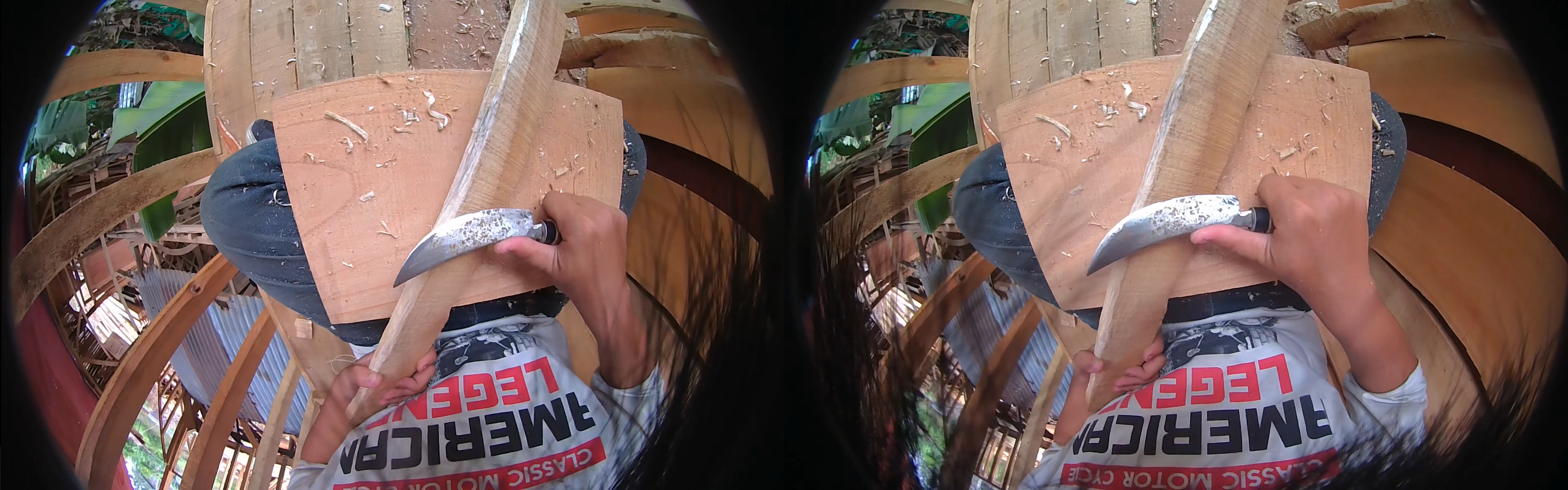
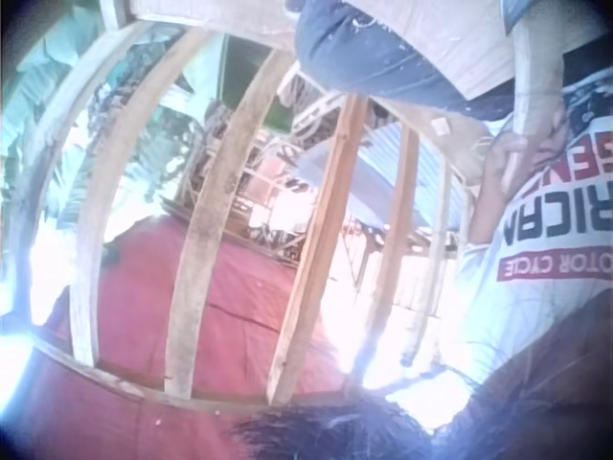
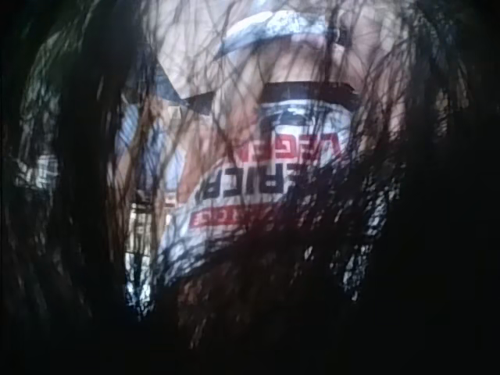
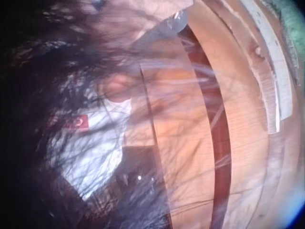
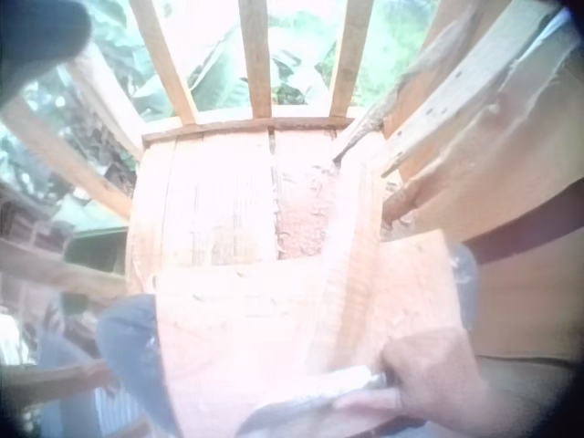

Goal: The person is sitting on a wooden platform and using a curved knife to shave and shape a long, thin piece of wood. They hold the wood with their left hand and use the knife with their right hand to remove thin strips of wood, creating shavings that fall onto the platform.

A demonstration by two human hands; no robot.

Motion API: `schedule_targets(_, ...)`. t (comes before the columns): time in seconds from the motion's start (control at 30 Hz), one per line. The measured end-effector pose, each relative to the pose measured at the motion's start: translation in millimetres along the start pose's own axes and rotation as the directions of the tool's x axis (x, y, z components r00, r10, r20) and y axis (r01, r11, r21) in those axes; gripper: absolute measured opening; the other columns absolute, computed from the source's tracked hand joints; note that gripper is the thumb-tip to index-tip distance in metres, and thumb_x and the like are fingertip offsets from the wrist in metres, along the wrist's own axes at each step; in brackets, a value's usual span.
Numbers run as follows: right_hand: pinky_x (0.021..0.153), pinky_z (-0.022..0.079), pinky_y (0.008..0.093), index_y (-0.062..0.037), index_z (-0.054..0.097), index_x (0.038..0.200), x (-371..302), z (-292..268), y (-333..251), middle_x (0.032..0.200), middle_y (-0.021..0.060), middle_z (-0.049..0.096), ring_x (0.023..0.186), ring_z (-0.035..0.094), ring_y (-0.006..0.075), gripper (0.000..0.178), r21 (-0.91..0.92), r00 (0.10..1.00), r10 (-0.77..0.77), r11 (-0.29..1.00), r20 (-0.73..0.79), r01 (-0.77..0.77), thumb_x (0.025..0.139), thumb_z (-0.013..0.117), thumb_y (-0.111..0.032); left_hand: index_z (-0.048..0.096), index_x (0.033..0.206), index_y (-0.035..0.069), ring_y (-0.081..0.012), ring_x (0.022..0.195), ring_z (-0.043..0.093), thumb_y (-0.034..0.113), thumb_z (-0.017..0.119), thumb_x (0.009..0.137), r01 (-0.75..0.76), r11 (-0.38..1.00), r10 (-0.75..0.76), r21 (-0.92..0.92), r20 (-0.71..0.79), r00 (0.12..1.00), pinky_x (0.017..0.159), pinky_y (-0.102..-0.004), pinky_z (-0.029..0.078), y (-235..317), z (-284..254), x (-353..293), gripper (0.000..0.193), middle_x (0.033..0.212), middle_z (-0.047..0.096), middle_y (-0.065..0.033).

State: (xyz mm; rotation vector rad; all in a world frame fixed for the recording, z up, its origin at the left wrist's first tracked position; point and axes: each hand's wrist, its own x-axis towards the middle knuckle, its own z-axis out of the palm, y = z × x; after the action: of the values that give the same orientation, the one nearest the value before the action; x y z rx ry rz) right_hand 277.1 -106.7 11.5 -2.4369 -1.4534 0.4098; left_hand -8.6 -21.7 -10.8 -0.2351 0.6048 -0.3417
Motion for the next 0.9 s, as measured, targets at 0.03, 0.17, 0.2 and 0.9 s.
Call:
schedule_targets(0.03, 0.045, 0.044, 0.0361, -0.0059, 0.052, 0.057, 3.0, -0.2, 2.2, 0.050, 0.0097, 0.051, 0.046, 0.056, 0.0270, 0.062, -0.010, 1.000, -0.006, 1.000, -0.014, 0.006, 0.064, 0.073, -0.064, 0.039, 0.098, -0.001, -0.0066, 0.050, 0.042, 0.035, 0.076, 0.058, 0.001, 1.000, -0.001, 0.001, 0.004, 1.000, 0.042, -0.0154, 0.036, 1.2, 0.9, -0.4, 0.065, 0.073, 0.042, -0.0046)
schedule_targets(0.17, 0.044, 0.043, 0.0356, -0.0065, 0.051, 0.055, 14.2, -1.6, 8.9, 0.049, 0.0094, 0.050, 0.046, 0.055, 0.0272, 0.065, -0.083, 0.997, -0.035, 0.996, -0.066, 0.029, 0.064, 0.070, -0.068, 0.039, 0.097, 0.000, -0.0068, 0.051, 0.042, 0.034, 0.075, 0.058, 0.011, 1.000, -0.012, 0.016, 0.020, 1.000, 0.043, -0.0155, 0.037, -1.0, -4.2, 1.0, 0.063, 0.073, 0.042, -0.0045)
schedule_targets(0.2, 0.044, 0.043, 0.0355, -0.0066, 0.051, 0.055, 17.7, -1.6, 11.0, 0.049, 0.0094, 0.050, 0.046, 0.055, 0.0272, 0.065, -0.109, 0.996, -0.042, 0.994, -0.077, 0.034, 0.064, 0.069, -0.069, 0.039, 0.097, 0.000, -0.0067, 0.051, 0.042, 0.034, 0.075, 0.058, 0.000, 1.000, 0.000, 0.005, 0.018, 1.000, 0.043, -0.0153, 0.037, -1.3, -3.4, 1.9, 0.063, 0.073, 0.042, -0.0044)
schedule_targets(0.9, 0.044, 0.042, 0.0335, -0.0072, 0.051, 0.055, 22.9, -10.2, 14.2, 0.050, 0.0083, 0.051, 0.045, 0.054, 0.0255, 0.063, -0.139, 0.998, -0.056, 0.989, -0.037, 0.050, 0.063, 0.072, -0.067, 0.043, 0.110, 0.001, -0.0047, 0.068, 0.040, 0.045, 0.071, 0.059, 0.015, 0.977, 0.010, 0.213, -0.119, 0.993, 0.049, -0.0137, 0.030, 2.3, 9.4, -7.2, 0.073, 0.082, 0.041, -0.0024)
